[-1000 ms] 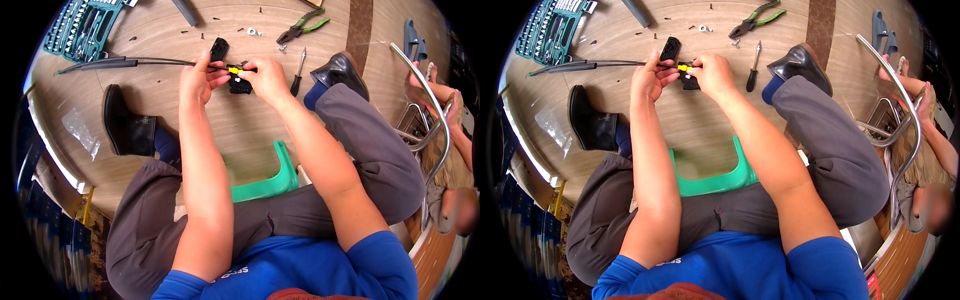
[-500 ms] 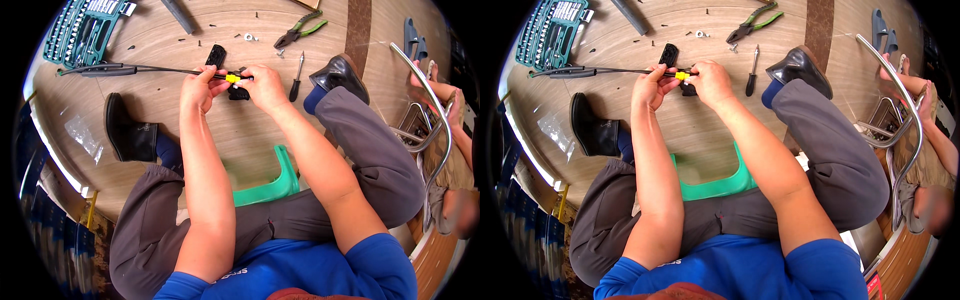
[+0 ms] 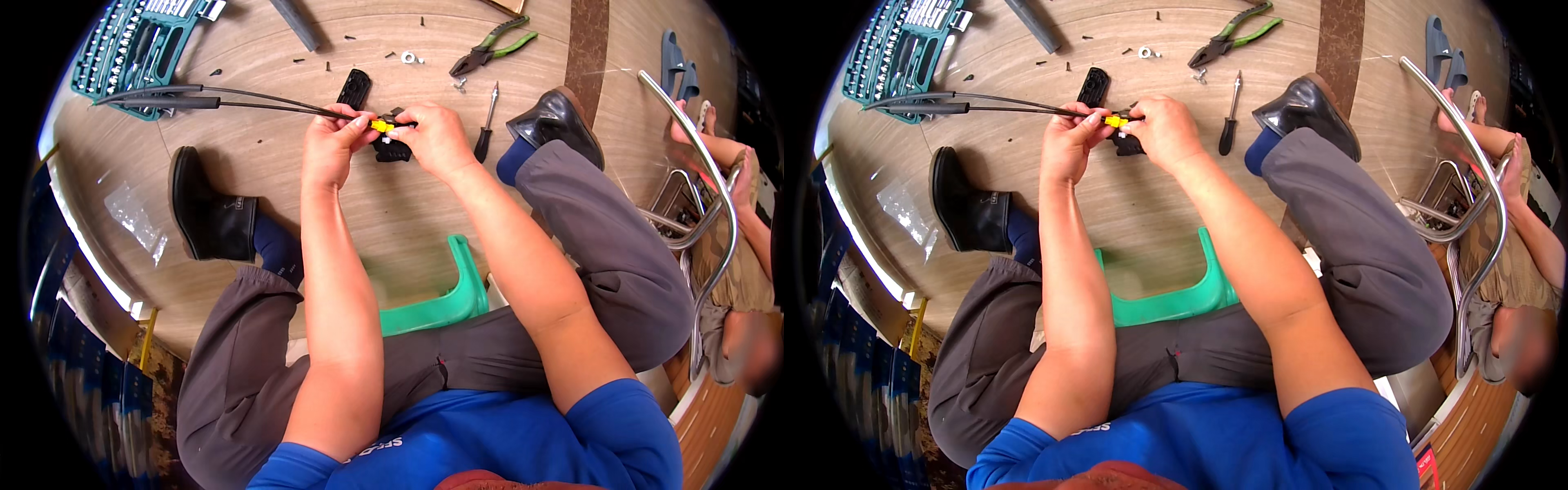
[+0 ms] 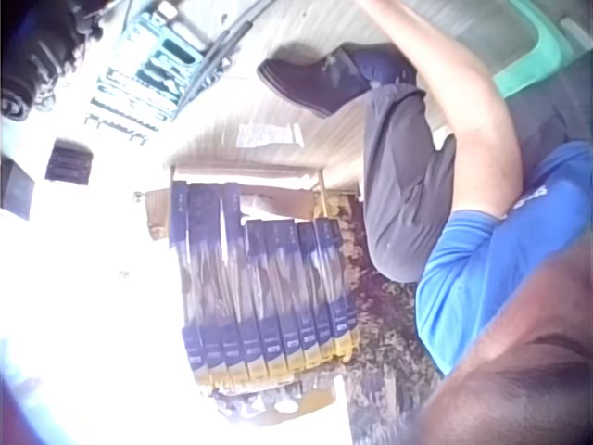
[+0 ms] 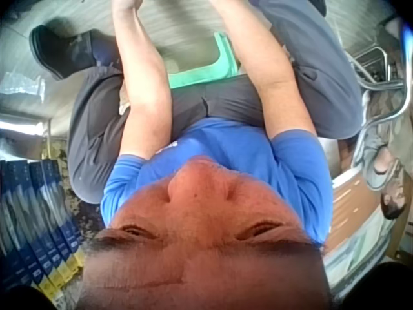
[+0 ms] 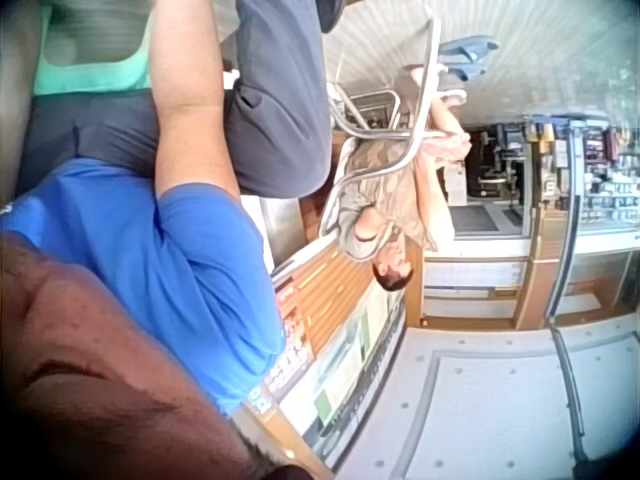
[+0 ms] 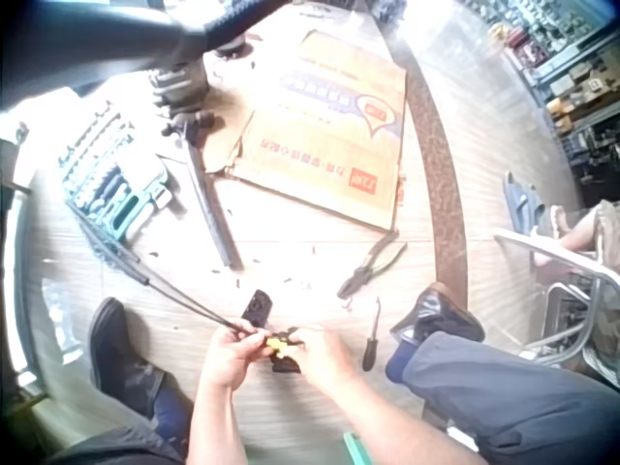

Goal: The person assembles a car wiper blade mechanism by hand, inserting a metal rod through components and securing it with small fasteners while using a screwdriver.

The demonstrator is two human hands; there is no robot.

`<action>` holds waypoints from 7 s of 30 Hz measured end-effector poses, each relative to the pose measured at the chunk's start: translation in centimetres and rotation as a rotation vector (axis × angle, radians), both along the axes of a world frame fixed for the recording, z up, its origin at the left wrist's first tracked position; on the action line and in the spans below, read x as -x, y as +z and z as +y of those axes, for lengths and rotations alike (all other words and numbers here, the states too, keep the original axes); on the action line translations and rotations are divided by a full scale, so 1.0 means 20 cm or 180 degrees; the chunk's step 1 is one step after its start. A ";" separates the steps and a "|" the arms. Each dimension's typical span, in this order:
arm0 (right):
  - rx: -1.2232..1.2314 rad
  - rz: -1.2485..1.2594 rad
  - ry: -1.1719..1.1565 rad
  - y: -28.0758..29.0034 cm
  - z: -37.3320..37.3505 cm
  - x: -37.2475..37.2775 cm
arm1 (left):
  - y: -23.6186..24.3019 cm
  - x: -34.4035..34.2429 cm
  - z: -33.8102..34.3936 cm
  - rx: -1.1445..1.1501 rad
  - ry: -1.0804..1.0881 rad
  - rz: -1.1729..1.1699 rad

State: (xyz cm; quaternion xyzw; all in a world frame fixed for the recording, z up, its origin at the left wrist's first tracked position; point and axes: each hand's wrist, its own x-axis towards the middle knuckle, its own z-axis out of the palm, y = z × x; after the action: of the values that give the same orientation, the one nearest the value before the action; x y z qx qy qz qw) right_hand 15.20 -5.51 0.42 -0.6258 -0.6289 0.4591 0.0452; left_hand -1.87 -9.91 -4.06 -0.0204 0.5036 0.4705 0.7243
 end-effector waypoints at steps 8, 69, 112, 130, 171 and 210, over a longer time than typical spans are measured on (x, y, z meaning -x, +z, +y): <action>-0.0069 -0.0121 0.0067 0.02 -0.01 0.02 | 0.00 0.00 -0.03 0.0117 0.0308 -0.0252; 0.0084 0.0711 -0.0311 -0.16 -0.07 -0.30 | -0.03 -0.06 -0.05 0.0120 0.0496 0.0340; -0.0919 -0.0192 -0.0005 -0.05 -0.13 -0.17 | -0.05 -0.12 -0.10 -0.0210 0.0673 0.0069; -0.2020 -0.0452 0.0700 -0.02 -0.21 -0.02 | -0.07 -0.12 -0.15 -0.0405 0.0438 0.0048; -0.2069 -0.0705 0.1731 -0.05 -0.10 -0.02 | -0.16 0.05 -0.09 -0.0200 0.0530 -0.0544; -0.2082 -0.0652 0.1617 -0.09 -0.14 -0.02 | 0.03 -0.07 -0.10 0.0493 -0.0091 0.0302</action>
State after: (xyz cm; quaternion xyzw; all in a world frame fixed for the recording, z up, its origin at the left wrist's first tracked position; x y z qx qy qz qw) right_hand 15.56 -8.41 -1.35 -0.4461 -0.8768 0.1675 0.0640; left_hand -0.45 -12.00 -3.36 -0.0469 0.5725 0.4202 0.7025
